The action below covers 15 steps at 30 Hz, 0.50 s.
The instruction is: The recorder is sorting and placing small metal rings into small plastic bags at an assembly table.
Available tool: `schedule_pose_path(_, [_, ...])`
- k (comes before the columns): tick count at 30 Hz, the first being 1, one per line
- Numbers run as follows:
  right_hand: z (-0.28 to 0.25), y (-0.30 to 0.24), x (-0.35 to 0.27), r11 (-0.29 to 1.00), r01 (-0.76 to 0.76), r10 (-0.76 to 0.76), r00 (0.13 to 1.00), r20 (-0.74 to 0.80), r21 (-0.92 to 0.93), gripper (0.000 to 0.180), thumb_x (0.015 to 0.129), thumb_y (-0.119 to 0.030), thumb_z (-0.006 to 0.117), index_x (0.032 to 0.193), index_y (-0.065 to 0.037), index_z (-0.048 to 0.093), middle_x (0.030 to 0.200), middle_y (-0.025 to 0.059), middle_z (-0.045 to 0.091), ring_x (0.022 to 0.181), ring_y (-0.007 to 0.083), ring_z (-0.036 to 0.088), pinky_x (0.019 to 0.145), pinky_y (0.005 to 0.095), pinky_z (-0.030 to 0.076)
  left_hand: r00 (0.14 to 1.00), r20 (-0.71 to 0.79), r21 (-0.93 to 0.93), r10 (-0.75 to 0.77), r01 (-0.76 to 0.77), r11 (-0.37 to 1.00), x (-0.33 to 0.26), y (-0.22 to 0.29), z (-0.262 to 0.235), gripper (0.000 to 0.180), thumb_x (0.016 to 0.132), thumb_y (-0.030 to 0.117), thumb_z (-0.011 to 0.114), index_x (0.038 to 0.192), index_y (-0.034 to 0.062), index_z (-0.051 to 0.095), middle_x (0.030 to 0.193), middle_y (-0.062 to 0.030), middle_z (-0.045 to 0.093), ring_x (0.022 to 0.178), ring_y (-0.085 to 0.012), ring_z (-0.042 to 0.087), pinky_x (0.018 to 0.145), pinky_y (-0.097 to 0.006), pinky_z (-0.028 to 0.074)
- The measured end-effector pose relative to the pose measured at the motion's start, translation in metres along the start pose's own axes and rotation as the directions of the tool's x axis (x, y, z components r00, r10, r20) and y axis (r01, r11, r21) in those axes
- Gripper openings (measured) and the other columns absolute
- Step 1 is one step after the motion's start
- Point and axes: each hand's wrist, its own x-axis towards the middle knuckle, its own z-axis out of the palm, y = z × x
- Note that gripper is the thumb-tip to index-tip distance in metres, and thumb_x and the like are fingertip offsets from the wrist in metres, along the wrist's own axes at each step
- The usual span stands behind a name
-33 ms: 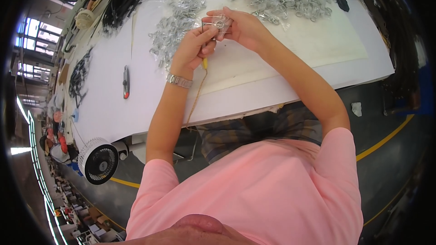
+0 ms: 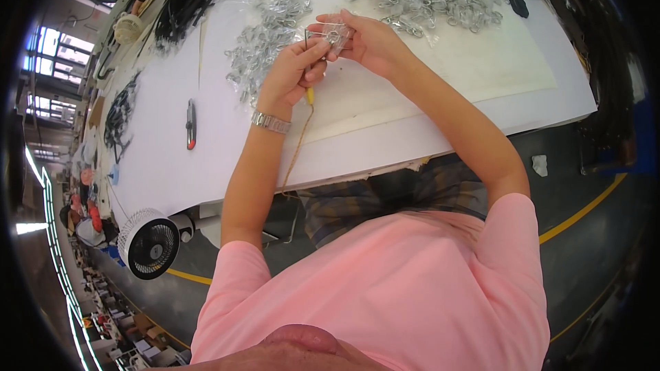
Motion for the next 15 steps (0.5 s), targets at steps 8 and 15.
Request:
schedule_pose_path(8, [-0.013, 0.009, -0.001, 0.981, 0.014, -0.034, 0.995, -0.097, -0.195, 0.037, 0.108, -0.027, 0.054, 0.125, 0.004, 0.067, 0.112, 0.0098, 0.074, 0.092, 0.0152, 0.071, 0.089, 0.0309, 0.059, 0.989, -0.116, 0.148, 0.088, -0.070, 0.986, -0.007, 0.008, 0.010, 0.014, 0.101, 0.015, 0.067, 0.102, 0.0014, 0.067, 0.092, -0.0069, 0.074, 0.054, -0.0018, 0.044, 0.045, -0.018, 0.030])
schedule_pose_path(15, [-0.012, 0.006, 0.001, 1.000, -0.028, 0.026, 0.975, -0.222, -0.010, 0.035, 0.108, -0.030, 0.055, 0.123, 0.000, 0.066, 0.118, 0.0107, 0.074, 0.106, 0.0169, 0.071, 0.098, 0.0336, 0.056, 0.992, -0.115, 0.190, 0.043, -0.021, 0.982, -0.009, 0.010, 0.009, 0.017, 0.098, 0.018, 0.071, 0.101, 0.0012, 0.069, 0.092, -0.0088, 0.075, 0.051, -0.0012, 0.042, 0.043, -0.017, 0.028])
